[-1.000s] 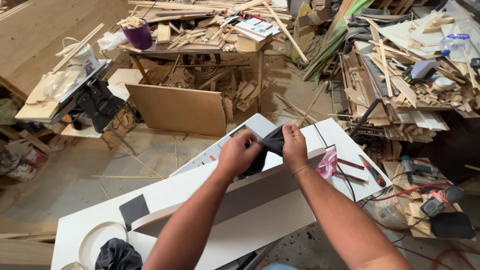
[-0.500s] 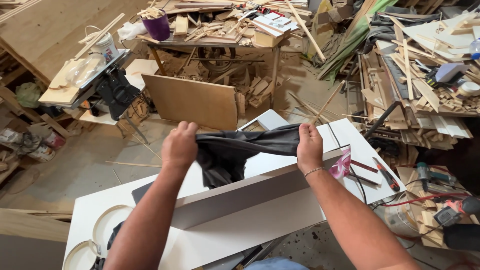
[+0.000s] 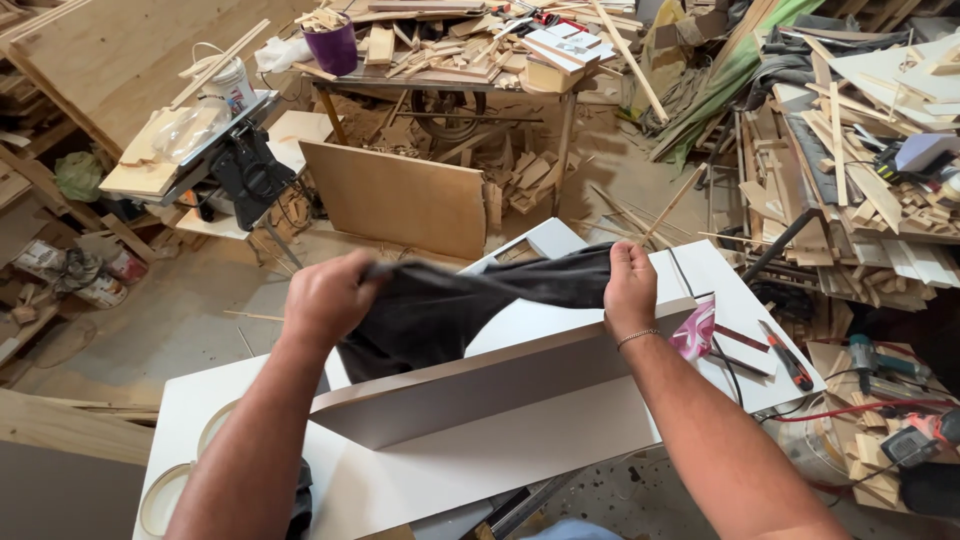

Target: Apply edge banding to a wooden board using an iron to heat-set the adhesive

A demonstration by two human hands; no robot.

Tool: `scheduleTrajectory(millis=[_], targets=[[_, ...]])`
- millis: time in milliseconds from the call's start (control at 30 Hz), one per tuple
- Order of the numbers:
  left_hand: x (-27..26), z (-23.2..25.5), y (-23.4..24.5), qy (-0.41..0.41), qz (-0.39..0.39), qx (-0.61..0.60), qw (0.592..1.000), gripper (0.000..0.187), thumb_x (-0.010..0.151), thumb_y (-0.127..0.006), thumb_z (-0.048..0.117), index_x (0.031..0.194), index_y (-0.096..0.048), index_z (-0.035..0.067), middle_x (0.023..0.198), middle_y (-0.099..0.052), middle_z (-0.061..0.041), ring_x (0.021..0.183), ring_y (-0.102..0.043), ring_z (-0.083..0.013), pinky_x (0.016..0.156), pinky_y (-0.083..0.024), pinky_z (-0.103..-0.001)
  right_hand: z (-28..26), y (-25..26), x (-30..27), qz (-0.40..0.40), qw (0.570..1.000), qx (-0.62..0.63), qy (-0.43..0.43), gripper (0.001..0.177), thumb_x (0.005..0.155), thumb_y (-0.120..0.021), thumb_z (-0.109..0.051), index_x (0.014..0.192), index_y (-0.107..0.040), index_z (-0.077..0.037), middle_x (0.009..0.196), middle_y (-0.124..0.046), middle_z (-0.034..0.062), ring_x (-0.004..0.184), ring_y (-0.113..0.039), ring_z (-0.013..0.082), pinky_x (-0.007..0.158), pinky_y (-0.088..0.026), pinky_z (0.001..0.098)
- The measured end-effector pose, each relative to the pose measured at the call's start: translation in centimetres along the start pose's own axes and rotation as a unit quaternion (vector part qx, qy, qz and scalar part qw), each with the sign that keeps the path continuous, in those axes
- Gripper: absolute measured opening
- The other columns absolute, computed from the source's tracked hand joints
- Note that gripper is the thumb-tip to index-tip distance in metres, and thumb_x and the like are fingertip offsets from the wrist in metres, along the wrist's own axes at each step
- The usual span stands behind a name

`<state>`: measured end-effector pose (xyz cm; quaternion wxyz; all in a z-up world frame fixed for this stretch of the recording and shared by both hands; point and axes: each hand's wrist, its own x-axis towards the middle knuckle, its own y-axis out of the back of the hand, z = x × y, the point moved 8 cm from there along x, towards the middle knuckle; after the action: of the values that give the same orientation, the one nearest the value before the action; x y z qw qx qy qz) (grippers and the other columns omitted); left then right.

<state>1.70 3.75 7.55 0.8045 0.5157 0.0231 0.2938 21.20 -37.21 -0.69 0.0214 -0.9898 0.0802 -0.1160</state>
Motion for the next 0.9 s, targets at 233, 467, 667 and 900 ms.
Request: scheduleTrajectory(millis=[233,467,667,900], targets=[[1.4,-4.0,-3.1,-0.196,-0.042,0.287,0.937,0.022,0.079,-0.069,0.031,0.101,-0.067,0.026,0.098,-0.073,0.002,0.096,-0.074,-0.0256,0.085,-0.063,-0.041,0.7,-0.2,0.1,-0.016,0.998,-0.053,0.025,0.022,0.107,-0.055,-0.029,0.09,-0.062,-0.016,0.075,-0.049,-0.0035,0.076,-0.048,0.011,0.073,-0.047,0.0276],[2.1,-10.6,-0.3,0.037,0.032,0.179,0.983,0.029,0.089,-0.053,0.021,0.104,-0.076,0.032,0.105,-0.07,0.004,0.104,-0.068,-0.0273,0.093,-0.058,-0.04,-0.2,-0.2,0.0,0.007,0.999,-0.042,0.024,0.02,0.107,-0.056,-0.028,0.09,-0.062,-0.017,0.075,-0.048,-0.0058,0.076,-0.046,0.0084,0.073,-0.046,0.0249],[-2.3,-10.2,2.4,0.17,0.194,-0.327,0.909,0.028,0.085,-0.053,0.008,0.098,-0.076,0.016,0.075,-0.06,-0.005,0.076,-0.056,-0.0143,0.075,-0.049,-0.033,-0.9,-0.1,-0.6,0.005,0.999,-0.029,0.025,0.022,0.107,-0.055,-0.026,0.089,-0.061,-0.016,0.076,-0.048,-0.0053,0.076,-0.046,0.0087,0.074,-0.045,0.0249],[-4.2,-10.1,4.0,-0.151,0.323,0.129,0.925,0.025,0.077,-0.082,0.048,0.079,-0.065,0.03,0.068,-0.06,-0.001,0.069,-0.068,-0.0227,0.066,-0.055,-0.036,-0.4,-0.2,-0.2,0.017,0.999,0.013,0.028,0.019,0.106,-0.055,-0.025,0.089,-0.06,-0.018,0.078,-0.046,-0.0079,0.079,-0.045,0.0076,0.076,-0.043,0.0223]])
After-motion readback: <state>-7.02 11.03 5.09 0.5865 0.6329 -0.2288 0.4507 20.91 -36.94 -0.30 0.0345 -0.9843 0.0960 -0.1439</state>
